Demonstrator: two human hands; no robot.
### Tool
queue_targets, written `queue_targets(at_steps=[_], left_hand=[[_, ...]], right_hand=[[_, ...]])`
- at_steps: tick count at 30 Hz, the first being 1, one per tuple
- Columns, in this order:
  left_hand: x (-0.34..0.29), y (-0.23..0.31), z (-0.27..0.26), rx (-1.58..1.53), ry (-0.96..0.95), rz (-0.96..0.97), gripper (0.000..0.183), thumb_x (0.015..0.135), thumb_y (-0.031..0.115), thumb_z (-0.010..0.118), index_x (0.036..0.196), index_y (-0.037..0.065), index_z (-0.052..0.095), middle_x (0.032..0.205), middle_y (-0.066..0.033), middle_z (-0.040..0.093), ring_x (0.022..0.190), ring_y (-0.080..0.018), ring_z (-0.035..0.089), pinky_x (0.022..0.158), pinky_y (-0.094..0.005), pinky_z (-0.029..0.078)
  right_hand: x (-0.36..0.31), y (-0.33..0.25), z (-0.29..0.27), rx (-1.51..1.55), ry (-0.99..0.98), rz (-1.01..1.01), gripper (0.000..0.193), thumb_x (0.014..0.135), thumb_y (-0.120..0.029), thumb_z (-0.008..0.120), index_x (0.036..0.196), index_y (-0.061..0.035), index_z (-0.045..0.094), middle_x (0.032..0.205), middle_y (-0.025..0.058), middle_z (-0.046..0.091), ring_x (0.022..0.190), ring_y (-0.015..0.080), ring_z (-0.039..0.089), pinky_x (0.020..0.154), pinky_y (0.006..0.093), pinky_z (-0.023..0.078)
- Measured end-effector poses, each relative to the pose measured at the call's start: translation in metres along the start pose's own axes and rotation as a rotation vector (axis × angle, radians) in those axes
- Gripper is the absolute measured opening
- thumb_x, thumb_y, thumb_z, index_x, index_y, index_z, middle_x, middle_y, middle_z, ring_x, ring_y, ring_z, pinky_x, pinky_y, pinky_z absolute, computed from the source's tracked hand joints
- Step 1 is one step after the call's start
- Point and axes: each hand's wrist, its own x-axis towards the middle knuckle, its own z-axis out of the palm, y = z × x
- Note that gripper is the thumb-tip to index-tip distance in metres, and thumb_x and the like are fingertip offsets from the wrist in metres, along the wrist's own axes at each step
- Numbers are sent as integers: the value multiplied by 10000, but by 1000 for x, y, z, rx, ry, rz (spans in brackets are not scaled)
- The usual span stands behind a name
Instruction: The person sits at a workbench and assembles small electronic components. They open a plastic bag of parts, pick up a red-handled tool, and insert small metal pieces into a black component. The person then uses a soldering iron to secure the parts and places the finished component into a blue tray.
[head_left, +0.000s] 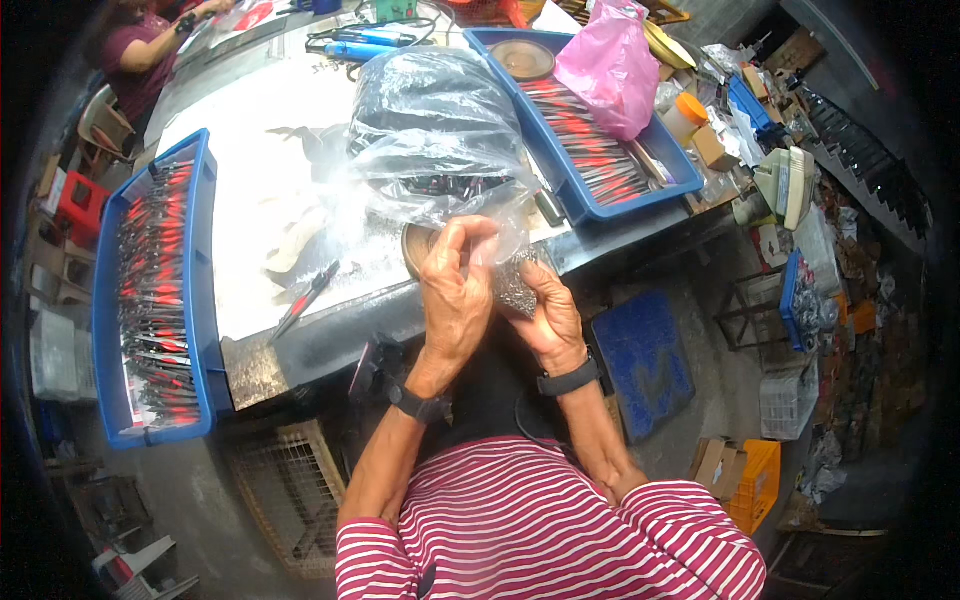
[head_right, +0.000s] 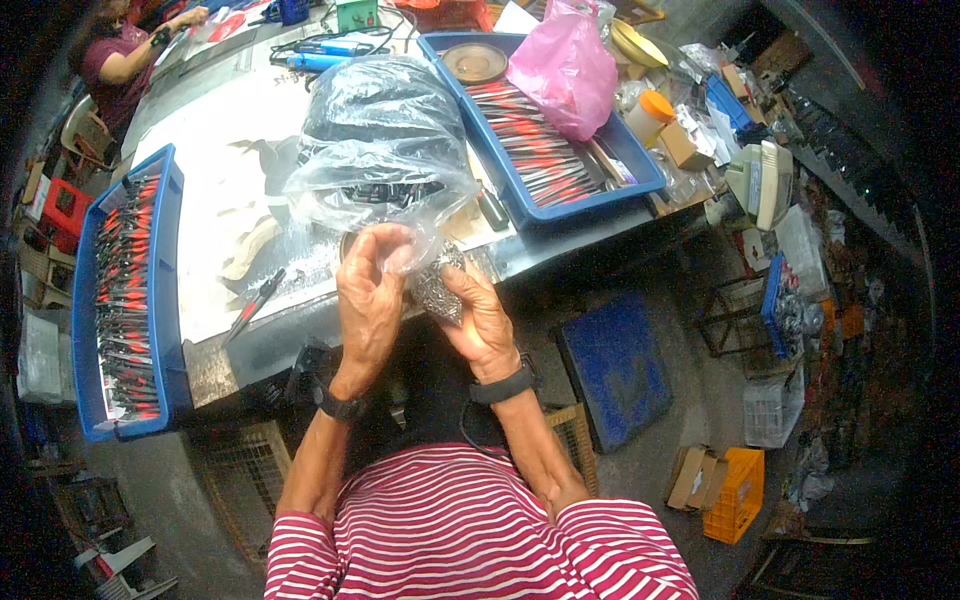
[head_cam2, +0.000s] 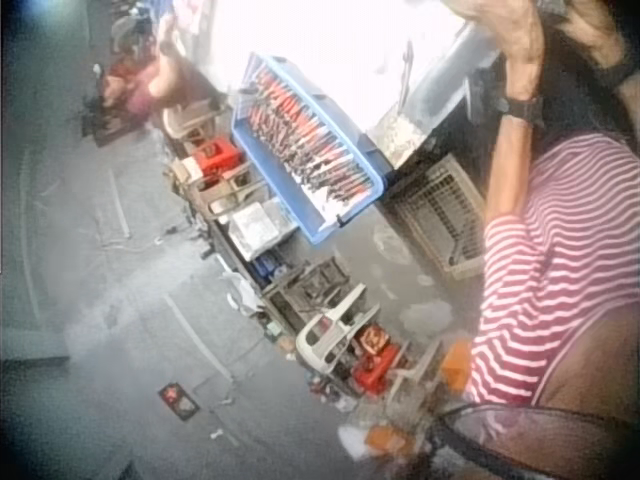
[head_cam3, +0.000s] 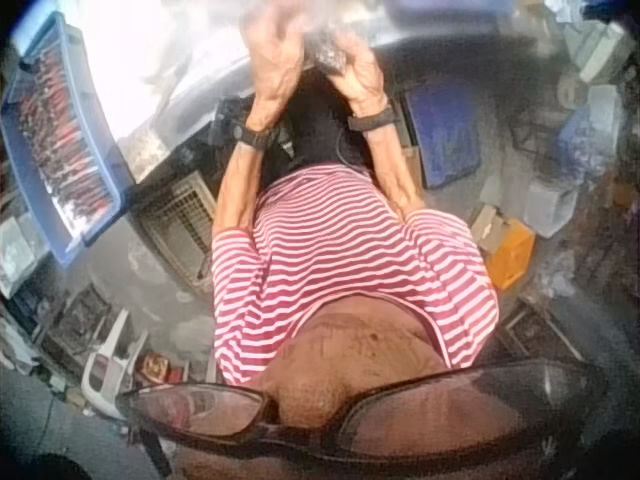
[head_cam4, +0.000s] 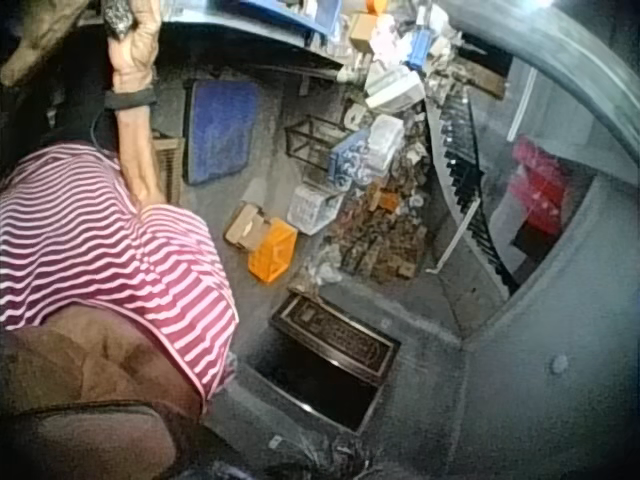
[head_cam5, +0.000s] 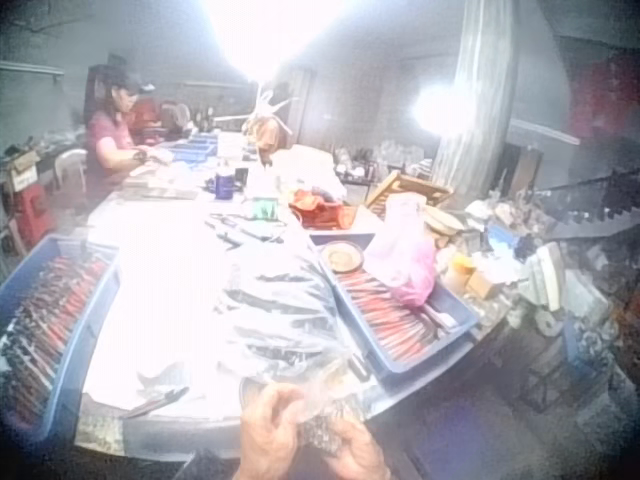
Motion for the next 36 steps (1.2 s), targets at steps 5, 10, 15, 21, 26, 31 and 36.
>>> queue_targets(at_steps=[5, 10, 15, 21, 26, 31, 36], left_hand=[[-4, -1, 7, 81, -30, 102, 282, 821, -44, 516, 1097, -13, 563, 1012, -119, 616, 933, -211, 609, 836, -307, 470], [2, -3, 6, -73, -24, -33, 124, 885, 71, 612, 1002, 31, 615, 840, -6, 629, 722, -73, 588, 590, -200, 476], [6, -5, -1, -172, 81, -113, 124, 852, 82, 668, 931, 23, 593, 832, -35, 641, 641, -80, 569, 594, -211, 472], [14, -8, -6, -464, 130, -289, 189, 824, 56, 689, 970, 13, 576, 797, -49, 650, 635, -89, 572, 593, -210, 461], [19, -4, -8, -403, 116, -126, 127, 834, 34, 669, 916, 19, 574, 866, -25, 615, 717, -65, 546, 625, -197, 437], [30, -22, -17, -213, 137, -150, 136, 842, 63, 662, 951, 32, 586, 866, -14, 613, 724, -72, 553, 590, -192, 446], [24, -37, -30, -98, 91, -124, 113, 856, 73, 637, 944, 26, 585, 841, -12, 604, 705, -72, 548, 609, -204, 465]], right_hand=[[3, -8, 6, -24, 33, -23, 476, 903, -41, 567, 1348, -3, 403, 1222, 108, 557, 1047, 194, 586, 922, 331, 491], [5, -5, 14, -122, 45, -79, 465, 914, -6, 527, 1361, -40, 402, 1231, 103, 545, 1054, 167, 584, 893, 300, 512], [14, -8, 18, -249, 34, -140, 391, 905, -3, 539, 1287, -27, 458, 1125, 96, 606, 956, 148, 626, 815, 285, 547], [23, -8, 23, -435, 98, -165, 310, 896, -23, 558, 1203, -1, 513, 1027, 78, 631, 878, 117, 624, 777, 251, 527], [35, -2, 26, -705, 97, -289, 305, 892, -66, 578, 1189, -2, 547, 1039, 31, 596, 913, 67, 527, 820, 225, 427], [49, 5, 19, -1053, 154, -267, 367, 890, -85, 568, 1232, 41, 526, 1090, 54, 592, 937, 84, 530, 829, 239, 432], [47, 12, 15, -1579, 134, -451, 354, 860, -54, 579, 1204, 27, 558, 1148, 129, 584, 1037, 209, 565, 891, 317, 449]])
